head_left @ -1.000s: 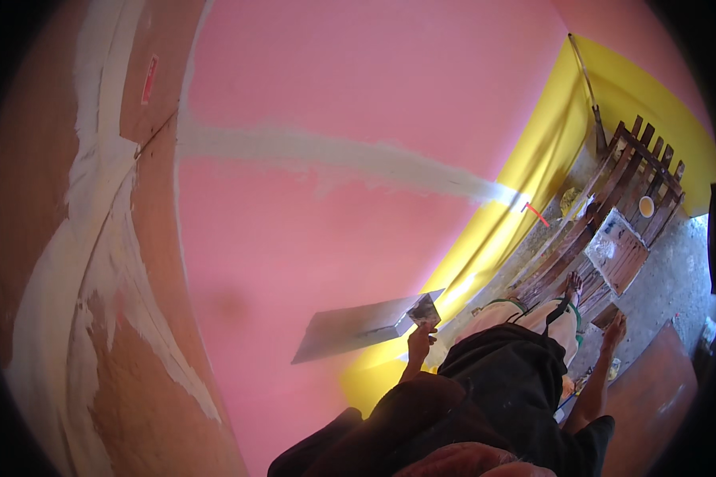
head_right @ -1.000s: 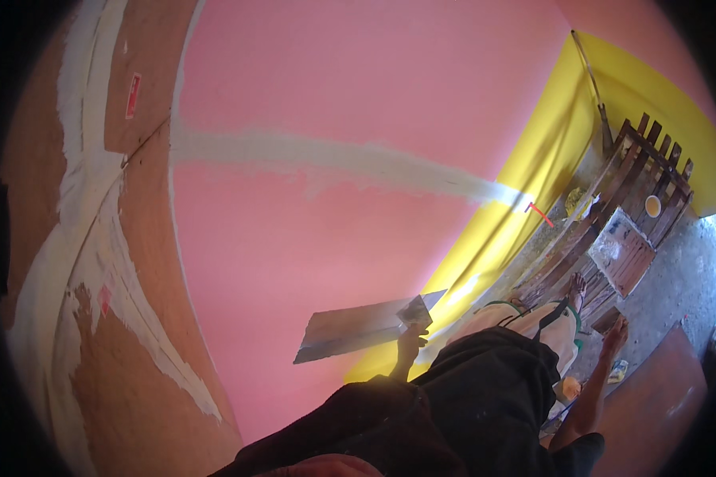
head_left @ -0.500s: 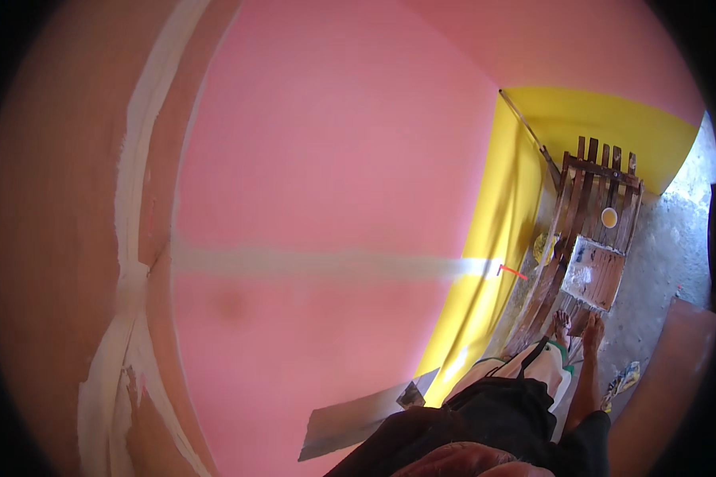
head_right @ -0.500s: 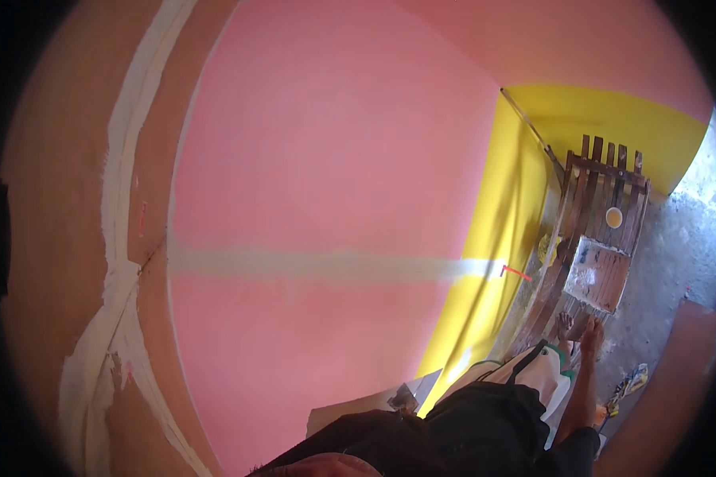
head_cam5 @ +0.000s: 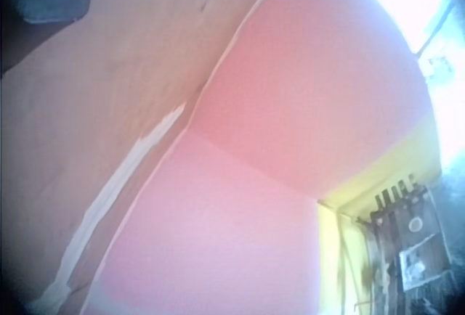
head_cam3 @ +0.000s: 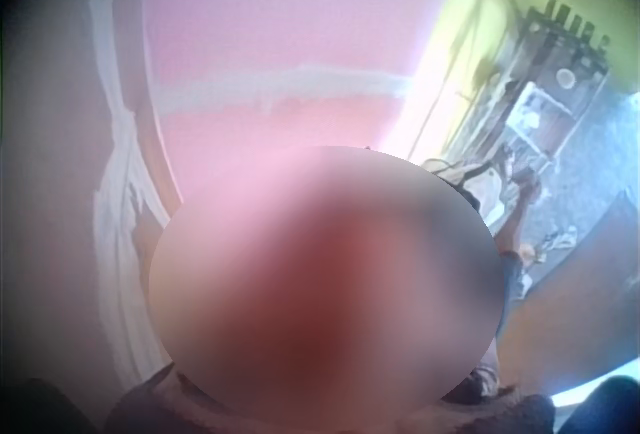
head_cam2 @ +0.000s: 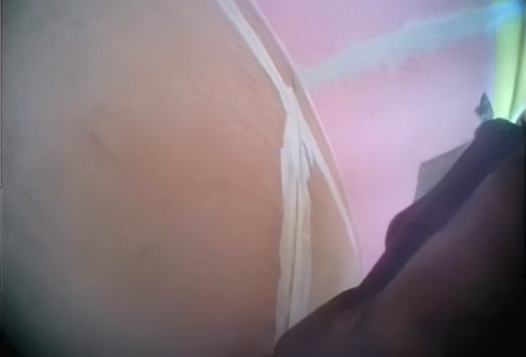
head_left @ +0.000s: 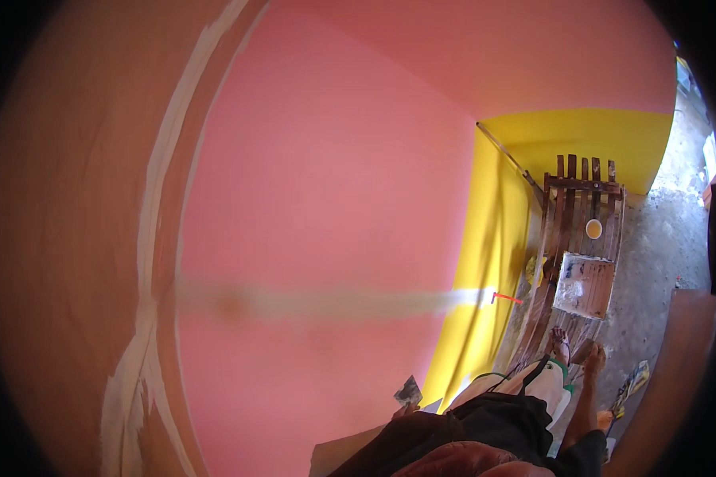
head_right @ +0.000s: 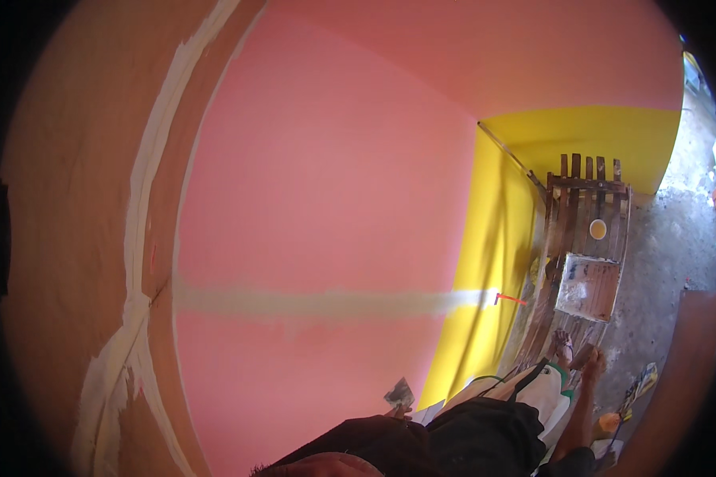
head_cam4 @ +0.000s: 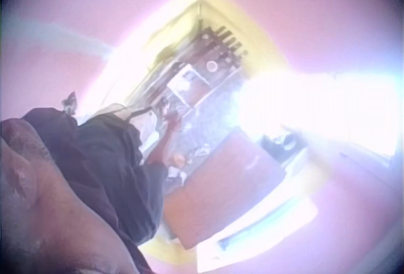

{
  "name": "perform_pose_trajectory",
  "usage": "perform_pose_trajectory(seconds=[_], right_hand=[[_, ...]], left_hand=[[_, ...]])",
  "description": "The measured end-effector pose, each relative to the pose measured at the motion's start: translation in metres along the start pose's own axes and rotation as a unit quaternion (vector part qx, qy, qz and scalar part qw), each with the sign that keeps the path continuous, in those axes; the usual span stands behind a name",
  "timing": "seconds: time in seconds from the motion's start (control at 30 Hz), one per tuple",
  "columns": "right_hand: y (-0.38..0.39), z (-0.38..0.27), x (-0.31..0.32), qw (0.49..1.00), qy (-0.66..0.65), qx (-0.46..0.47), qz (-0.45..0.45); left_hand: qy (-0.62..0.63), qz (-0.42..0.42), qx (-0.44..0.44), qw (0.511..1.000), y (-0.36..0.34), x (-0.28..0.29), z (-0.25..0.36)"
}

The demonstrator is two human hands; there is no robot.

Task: Applying and smoothing plaster or joint compound on a wall and ceiling using putty knives.

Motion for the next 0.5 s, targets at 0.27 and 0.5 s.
perform_pose_trajectory(seconds=[0.27, 0.5], right_hand=[[-0.001, 0.034, 0.030, 0.993, 0.105, 0.034, 0.044], [0.040, -0.028, 0.021, 0.995, 0.060, -0.041, 0.066]], left_hand=[[-0.079, -0.030, -0.049, 0.995, -0.031, -0.005, 0.050], [-0.146, -0.056, -0.068, 0.985, -0.075, -0.006, 0.083]])
Point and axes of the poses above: each hand's wrist, its own y-axis away from the middle knuckle, its own x-axis out of the back of the hand, z = x × y, the point moved 2 cm from there along -y, towards the middle knuckle, and after that the axes turned 2 degrees about z, right-handed, at the moved point
